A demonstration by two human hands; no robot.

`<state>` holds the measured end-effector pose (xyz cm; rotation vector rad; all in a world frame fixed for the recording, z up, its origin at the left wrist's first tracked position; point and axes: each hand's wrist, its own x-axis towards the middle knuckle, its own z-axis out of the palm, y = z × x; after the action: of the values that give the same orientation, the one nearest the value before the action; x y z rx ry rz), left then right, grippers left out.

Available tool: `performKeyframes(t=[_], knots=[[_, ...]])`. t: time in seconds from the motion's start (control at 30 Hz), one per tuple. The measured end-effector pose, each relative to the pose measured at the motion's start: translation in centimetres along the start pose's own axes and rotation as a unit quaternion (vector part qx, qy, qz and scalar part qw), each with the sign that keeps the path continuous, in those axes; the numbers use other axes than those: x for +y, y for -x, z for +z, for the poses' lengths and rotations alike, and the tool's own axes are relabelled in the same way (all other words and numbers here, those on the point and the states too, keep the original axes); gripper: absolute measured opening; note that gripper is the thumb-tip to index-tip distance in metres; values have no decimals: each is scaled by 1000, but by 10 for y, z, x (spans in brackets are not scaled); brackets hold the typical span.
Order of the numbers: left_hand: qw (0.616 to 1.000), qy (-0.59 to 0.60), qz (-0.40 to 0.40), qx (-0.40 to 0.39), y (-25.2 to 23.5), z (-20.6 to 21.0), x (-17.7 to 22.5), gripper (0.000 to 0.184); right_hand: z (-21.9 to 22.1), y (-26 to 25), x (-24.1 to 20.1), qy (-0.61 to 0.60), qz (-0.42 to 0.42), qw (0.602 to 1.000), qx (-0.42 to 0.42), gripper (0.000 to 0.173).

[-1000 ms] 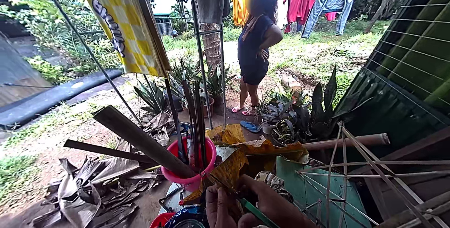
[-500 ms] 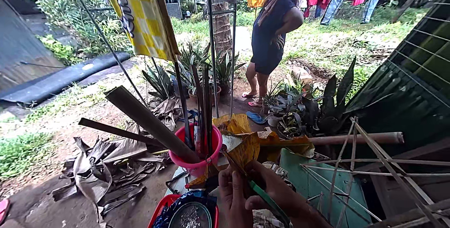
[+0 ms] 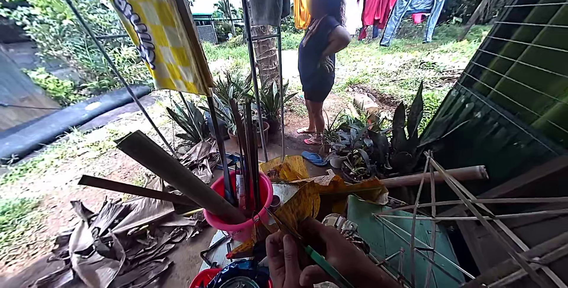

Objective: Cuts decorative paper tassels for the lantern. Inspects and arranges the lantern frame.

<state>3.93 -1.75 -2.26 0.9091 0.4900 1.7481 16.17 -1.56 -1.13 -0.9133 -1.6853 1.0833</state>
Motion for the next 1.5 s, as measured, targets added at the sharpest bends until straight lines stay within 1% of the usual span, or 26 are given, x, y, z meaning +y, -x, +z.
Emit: performKeyframes(t=[0.07,0.1,0.17,0.2,0.27,0.37,0.43,0.47,0.5,0.57,0.63,0.67,0.7,0.87,0.97,1.03,1.1,1.13,1.17,1.23,1.27,1.3,1.33,1.37,1.43,1.5], knots=[[1000,-15,1,6,0,-4,-2,6,-1,-1,-2,6,9,1000,-12,75],[1000,-29,-5,5,-1,-7,-3,15,-1,-1,-2,7,12,1000,-17,74],[996,-76,-28,-22,-1,-13,-2,46,-1,-2,-2,8,17,999,-32,75],[994,-92,-44,-36,1,-17,-1,56,-1,-3,-1,8,18,999,-39,75],[991,-106,-74,-28,6,-21,-2,62,-1,-6,1,9,25,998,-52,77],[989,-104,-104,-13,11,-22,-3,52,-1,-15,6,0,53,995,-86,80],[991,-87,-104,14,10,-25,-6,59,-2,-22,7,5,102,987,-124,85],[992,-83,-95,27,9,-27,-8,61,-3,-25,8,13,130,980,-149,86],[992,-79,-89,41,7,-29,-9,58,-4,-29,8,22,156,972,-173,88],[988,-76,-97,94,4,-29,-9,44,-4,-34,12,37,188,958,-215,88],[975,-55,-130,171,-1,-26,-7,45,-5,-34,14,52,208,946,-243,84],[970,-47,-137,195,-4,-27,-6,47,-5,-32,15,57,213,943,-248,83],[969,-38,-134,205,-8,-31,-7,47,-6,-29,17,63,217,941,-253,81],[978,-28,-112,176,-32,-55,-13,52,-25,-6,28,73,242,931,-263,85],[987,-25,-72,143,-48,-75,-13,52,-37,22,39,66,289,921,-252,92],[990,-20,-53,131,-59,-89,-5,53,-51,44,48,56,331,913,-230,96],[993,-5,-39,112,-72,-107,9,58,-75,66,65,49,369,914,-163,96],[993,-14,-37,115,-76,-112,19,57,-89,77,75,43,387,915,-104,92],[991,-31,-41,125,-79,-115,30,52,-104,85,88,39,412,910,-34,85],[985,-65,-57,147,-80,-122,48,35,-131,100,128,54,461,879,112,69],[982,-83,-63,157,-81,-126,55,28,-142,107,156,72,486,854,168,64],[980,-93,-61,166,-82,-131,60,23,-150,114,185,104,512,830,194,62],[979,-94,-52,171,-82,-136,64,20,-156,119,211,141,537,809,195,60],[979,-98,-42,173,-82,-138,68,20,-158,123,233,181,557,789,184,53],[978,-116,-24,171,-79,-141,76,22,-151,125,258,243,591,752,163,43],[978,-135,2,160,-77,-146,86,21,-143,124,272,284,607,722,171,45]])
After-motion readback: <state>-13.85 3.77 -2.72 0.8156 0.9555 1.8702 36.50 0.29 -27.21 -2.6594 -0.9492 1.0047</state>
